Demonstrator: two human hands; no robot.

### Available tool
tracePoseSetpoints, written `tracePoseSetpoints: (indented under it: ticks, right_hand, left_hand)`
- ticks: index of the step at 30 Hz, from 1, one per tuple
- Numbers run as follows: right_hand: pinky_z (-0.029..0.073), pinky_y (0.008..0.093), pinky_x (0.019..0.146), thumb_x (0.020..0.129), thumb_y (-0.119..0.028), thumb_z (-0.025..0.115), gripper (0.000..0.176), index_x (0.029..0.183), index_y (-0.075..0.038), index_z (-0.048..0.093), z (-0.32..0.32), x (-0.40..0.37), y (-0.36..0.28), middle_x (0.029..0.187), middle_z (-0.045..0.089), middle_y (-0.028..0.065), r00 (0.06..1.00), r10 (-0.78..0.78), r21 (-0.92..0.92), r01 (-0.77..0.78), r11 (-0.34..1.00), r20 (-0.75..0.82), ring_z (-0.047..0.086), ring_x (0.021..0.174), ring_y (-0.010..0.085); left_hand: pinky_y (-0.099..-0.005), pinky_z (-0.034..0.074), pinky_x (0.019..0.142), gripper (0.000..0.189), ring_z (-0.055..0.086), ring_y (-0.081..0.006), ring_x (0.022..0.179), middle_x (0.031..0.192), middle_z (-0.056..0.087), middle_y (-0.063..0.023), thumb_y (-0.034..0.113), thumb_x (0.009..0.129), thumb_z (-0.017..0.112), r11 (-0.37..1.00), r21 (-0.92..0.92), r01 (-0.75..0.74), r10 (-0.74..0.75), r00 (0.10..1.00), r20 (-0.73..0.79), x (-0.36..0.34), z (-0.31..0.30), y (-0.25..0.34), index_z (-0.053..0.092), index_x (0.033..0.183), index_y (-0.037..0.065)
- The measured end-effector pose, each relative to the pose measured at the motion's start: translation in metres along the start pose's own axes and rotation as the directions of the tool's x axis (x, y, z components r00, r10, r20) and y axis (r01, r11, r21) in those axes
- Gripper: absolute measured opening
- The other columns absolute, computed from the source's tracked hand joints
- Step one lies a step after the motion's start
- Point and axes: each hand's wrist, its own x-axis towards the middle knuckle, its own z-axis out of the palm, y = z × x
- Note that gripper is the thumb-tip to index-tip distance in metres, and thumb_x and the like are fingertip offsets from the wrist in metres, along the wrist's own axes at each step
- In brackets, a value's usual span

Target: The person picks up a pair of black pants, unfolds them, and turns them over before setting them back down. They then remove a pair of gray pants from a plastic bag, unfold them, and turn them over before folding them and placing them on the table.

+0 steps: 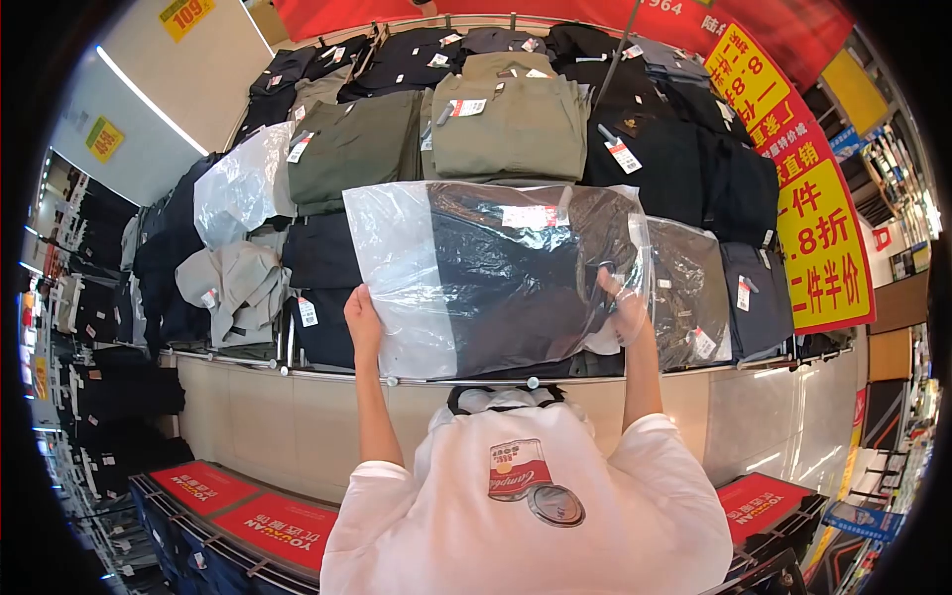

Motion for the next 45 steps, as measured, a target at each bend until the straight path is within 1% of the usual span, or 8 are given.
tracePoseSetpoints:
  ticks: [5,9,14,28,32,34,37,45]
  right_hand:
    - [0.043,0.0286,0.081,0.075,-0.011,0.071,0.047,0.116,-0.002,0.05,0.019,-0.023,-0.038,0.098,0.059,0.0052,0.98,-0.134,-0.233,0.097,0.968,-0.148,0.057,0.088,0.0146]
    - [0.04,0.0295,0.088,0.077,-0.012,0.07,0.046,0.116,0.002,0.051,0.002,-0.021,-0.05,0.104,0.059,0.0082,0.999,-0.049,-0.177,0.047,0.983,-0.004,0.054,0.097,0.0154]
    - [0.039,0.0288,0.09,0.078,-0.015,0.07,0.049,0.119,0.001,0.05,-0.019,-0.019,-0.044,0.111,0.058,0.0086,0.988,-0.105,-0.138,0.089,0.986,-0.114,0.054,0.1,0.0166]
    - [0.042,0.0284,0.086,0.073,-0.022,0.075,0.059,0.118,0.004,0.048,-0.032,-0.036,-0.074,0.107,0.059,0.0101,0.997,-0.08,-0.482,0.074,0.873,0.008,0.055,0.095,0.0173]
    - [0.044,0.0286,0.084,0.073,-0.023,0.075,0.058,0.116,0.005,0.048,-0.053,-0.029,-0.071,0.105,0.059,0.0113,0.978,-0.188,-0.598,0.204,0.775,0.089,0.056,0.093,0.0173]
    - [0.044,0.0297,0.084,0.075,-0.023,0.073,0.052,0.113,0.005,0.052,-0.059,-0.031,-0.074,0.103,0.061,0.0118,0.972,-0.2,-0.643,0.074,0.762,-0.126,0.057,0.092,0.0178]
    - [0.044,0.0295,0.083,0.077,-0.022,0.072,0.051,0.115,0.006,0.051,-0.076,-0.029,-0.083,0.105,0.06,0.0126,0.957,-0.261,-0.543,0.154,0.825,-0.125,0.057,0.093,0.0192]
    - [0.039,0.0313,0.092,0.078,-0.022,0.07,0.057,0.122,0.005,0.047,-0.066,-0.01,-0.059,0.119,0.054,0.0138,0.903,-0.38,-0.5,0.239,0.833,-0.202,0.052,0.107,0.0219]
  left_hand:
    - [-0.025,0.04,0.065,0.037,0.046,-0.0079,0.07,0.073,0.057,-0.0029,0.025,0.097,0.038,0.999,0.037,-0.016,0.017,0.999,-0.038,0.005,-0.012,0.002,0.055,0.083,-0.005]
    - [-0.0248,0.041,0.068,0.038,0.048,-0.0083,0.072,0.077,0.059,-0.0031,0.027,0.097,0.038,0.997,0.07,-0.015,0.019,0.997,-0.07,0.016,-0.024,-0.001,0.057,0.087,-0.004]
    - [-0.0261,0.04,0.066,0.04,0.047,-0.0102,0.069,0.074,0.058,-0.0046,0.028,0.097,0.037,0.987,0.146,-0.059,0.067,0.996,-0.05,0.024,-0.038,-0.002,0.055,0.085,-0.006]
    - [-0.0269,0.04,0.08,0.037,0.052,-0.0137,0.081,0.083,0.062,-0.0057,0.026,0.096,0.04,0.947,0.321,0.009,0.034,0.991,-0.129,0.039,-0.061,-0.025,0.06,0.095,-0.005]
    - [-0.0246,0.039,0.066,0.037,0.047,-0.0105,0.069,0.074,0.056,-0.0035,0.026,0.096,0.04,0.93,0.367,0.006,0.071,0.978,-0.195,0.049,-0.075,-0.056,0.056,0.087,-0.005]
    - [-0.0257,0.041,0.067,0.038,0.05,-0.0119,0.071,0.077,0.06,-0.0053,0.026,0.096,0.039,0.995,0.062,0.079,-0.037,0.868,-0.496,0.058,-0.093,-0.072,0.058,0.089,-0.006]
    - [-0.0268,0.044,0.067,0.037,0.056,-0.0133,0.073,0.085,0.062,-0.0069,0.026,0.097,0.037,0.968,-0.206,0.141,-0.228,0.835,-0.501,0.057,-0.127,-0.059,0.059,0.093,-0.004]
    - [-0.0276,0.045,0.072,0.033,0.057,-0.0165,0.082,0.094,0.062,-0.0082,0.027,0.094,0.046,0.924,-0.356,0.142,-0.252,0.924,-0.287,0.044,-0.116,-0.062,0.058,0.101,-0.003]
